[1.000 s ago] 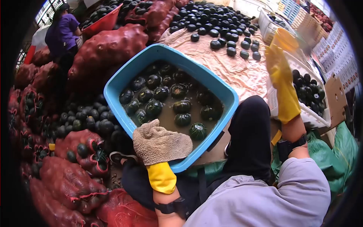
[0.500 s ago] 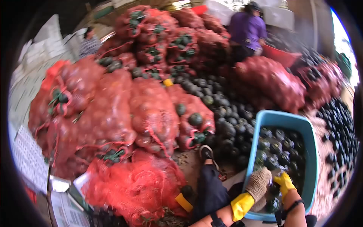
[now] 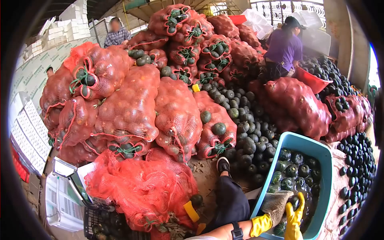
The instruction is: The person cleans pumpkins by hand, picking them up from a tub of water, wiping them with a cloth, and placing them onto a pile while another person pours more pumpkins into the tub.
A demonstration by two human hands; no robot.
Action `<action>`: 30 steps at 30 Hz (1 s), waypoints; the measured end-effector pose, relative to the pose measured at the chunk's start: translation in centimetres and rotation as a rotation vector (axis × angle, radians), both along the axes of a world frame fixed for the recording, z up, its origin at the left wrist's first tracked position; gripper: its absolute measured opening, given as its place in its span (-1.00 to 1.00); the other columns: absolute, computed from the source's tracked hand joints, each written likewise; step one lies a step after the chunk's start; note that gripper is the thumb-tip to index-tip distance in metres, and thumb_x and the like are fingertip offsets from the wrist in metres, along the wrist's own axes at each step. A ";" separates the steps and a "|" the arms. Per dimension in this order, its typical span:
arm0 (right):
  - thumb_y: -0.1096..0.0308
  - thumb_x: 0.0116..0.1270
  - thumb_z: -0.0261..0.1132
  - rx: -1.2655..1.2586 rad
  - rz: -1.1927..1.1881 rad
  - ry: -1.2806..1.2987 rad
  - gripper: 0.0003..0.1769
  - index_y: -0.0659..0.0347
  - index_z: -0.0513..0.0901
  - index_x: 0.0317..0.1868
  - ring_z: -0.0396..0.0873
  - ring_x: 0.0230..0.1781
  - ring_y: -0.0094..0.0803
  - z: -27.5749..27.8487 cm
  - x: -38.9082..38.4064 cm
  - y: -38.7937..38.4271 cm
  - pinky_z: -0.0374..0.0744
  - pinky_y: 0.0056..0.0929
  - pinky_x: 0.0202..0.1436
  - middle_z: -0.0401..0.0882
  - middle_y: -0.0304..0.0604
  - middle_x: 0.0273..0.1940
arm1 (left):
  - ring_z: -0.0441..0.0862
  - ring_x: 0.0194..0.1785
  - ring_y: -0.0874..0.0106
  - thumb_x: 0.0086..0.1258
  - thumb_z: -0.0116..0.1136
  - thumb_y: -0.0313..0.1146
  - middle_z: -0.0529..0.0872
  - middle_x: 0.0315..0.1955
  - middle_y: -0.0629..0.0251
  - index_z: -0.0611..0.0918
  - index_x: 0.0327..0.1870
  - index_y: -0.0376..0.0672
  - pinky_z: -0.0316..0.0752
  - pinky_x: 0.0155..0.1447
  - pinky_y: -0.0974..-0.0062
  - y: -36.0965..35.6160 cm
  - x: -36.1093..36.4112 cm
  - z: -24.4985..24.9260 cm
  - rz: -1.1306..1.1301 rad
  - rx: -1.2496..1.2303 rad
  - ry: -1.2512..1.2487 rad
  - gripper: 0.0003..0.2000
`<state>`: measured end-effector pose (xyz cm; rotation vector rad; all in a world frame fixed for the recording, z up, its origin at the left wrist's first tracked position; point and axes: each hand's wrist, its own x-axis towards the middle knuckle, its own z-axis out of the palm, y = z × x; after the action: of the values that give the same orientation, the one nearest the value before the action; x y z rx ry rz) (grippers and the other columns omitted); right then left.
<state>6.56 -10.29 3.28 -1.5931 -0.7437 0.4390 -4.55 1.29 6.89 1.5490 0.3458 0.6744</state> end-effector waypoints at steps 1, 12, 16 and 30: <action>0.16 0.36 0.56 -0.172 -0.205 0.028 -0.12 0.04 0.40 0.63 0.48 0.43 -0.18 -0.1 1.9 1.3 0.41 -0.23 0.57 0.50 0.03 0.47 | 0.75 0.03 0.28 0.52 0.27 -0.34 0.77 -0.09 0.18 0.69 0.00 -0.23 0.60 0.10 0.36 -0.9 0.7 -0.2 -0.131 -0.258 -0.076 -0.81; 0.19 0.56 0.44 0.061 -0.224 0.127 -0.32 0.10 0.44 0.59 0.51 0.42 -0.19 -3.1 2.8 0.5 0.43 -0.27 0.53 0.51 0.00 0.45 | 0.67 0.31 0.38 0.55 0.25 -0.31 0.72 0.20 0.12 0.55 0.30 -0.28 0.54 0.35 0.45 0.0 0.3 4.8 -0.242 0.620 0.620 -0.61; 0.30 0.49 0.47 0.066 -0.066 0.237 -0.20 0.15 0.34 0.65 0.40 0.54 -0.14 -0.3 -2.2 -1.1 0.31 -0.16 0.65 0.46 0.06 0.50 | 0.68 0.28 0.38 0.59 0.20 -0.30 0.72 0.17 0.16 0.58 0.30 -0.24 0.55 0.37 0.45 -0.1 0.0 0.5 -0.140 0.179 0.134 -0.65; 0.15 0.51 0.44 -0.127 0.065 0.119 -0.34 0.17 0.52 0.52 0.49 0.47 -0.09 0.1 2.7 -0.1 0.37 -0.18 0.62 0.54 0.02 0.43 | 0.68 0.25 0.31 0.53 0.12 -0.42 0.70 0.20 0.16 0.65 0.24 -0.13 0.53 0.46 0.35 -0.2 0.8 2.7 -0.012 0.229 0.286 -0.69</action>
<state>9.26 -10.43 3.40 -1.6489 -0.6896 0.6340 -3.73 1.10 9.60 1.8715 0.4852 0.4946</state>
